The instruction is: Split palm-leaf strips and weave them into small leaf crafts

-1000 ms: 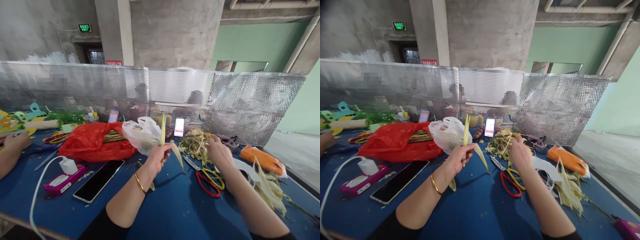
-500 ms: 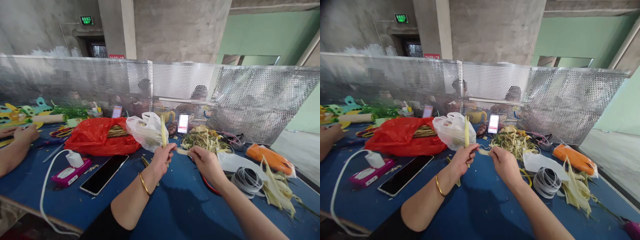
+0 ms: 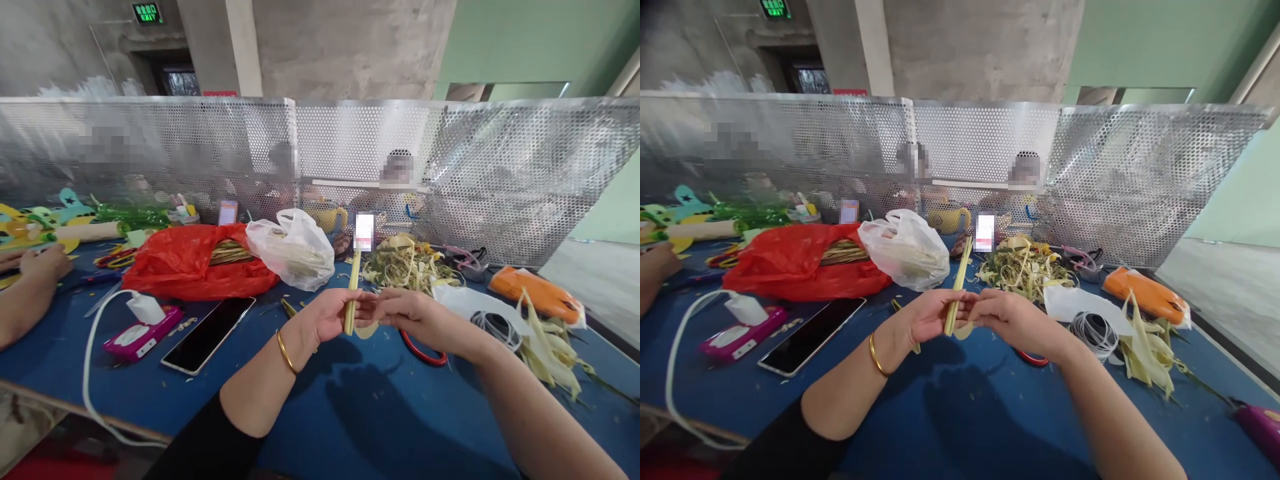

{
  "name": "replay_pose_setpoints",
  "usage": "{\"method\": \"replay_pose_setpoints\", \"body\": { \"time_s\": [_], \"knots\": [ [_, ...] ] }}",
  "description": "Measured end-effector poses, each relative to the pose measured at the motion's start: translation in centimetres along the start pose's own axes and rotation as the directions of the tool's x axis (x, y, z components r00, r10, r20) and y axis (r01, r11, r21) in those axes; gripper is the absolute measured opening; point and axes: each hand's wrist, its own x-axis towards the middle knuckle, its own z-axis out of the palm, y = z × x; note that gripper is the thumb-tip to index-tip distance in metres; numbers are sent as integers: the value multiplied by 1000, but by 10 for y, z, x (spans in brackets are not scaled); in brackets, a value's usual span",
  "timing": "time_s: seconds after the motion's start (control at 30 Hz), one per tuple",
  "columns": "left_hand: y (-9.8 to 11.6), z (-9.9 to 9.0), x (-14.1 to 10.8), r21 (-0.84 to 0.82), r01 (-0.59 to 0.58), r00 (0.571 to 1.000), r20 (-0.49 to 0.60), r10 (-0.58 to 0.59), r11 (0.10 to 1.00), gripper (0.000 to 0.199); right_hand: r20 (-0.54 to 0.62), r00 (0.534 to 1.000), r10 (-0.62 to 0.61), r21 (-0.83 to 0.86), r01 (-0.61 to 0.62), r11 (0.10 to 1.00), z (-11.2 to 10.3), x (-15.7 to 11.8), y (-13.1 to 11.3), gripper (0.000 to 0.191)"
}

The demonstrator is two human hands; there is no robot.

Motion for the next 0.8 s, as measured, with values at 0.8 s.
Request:
{"method": "replay_pose_setpoints", "body": {
  "time_s": [0.8],
  "knots": [
    [-18, 15, -3, 235, 124, 992, -31, -120, 964, 24, -71, 969, 237, -542, -237, 806, 21, 10, -2, 4]
  ]
}}
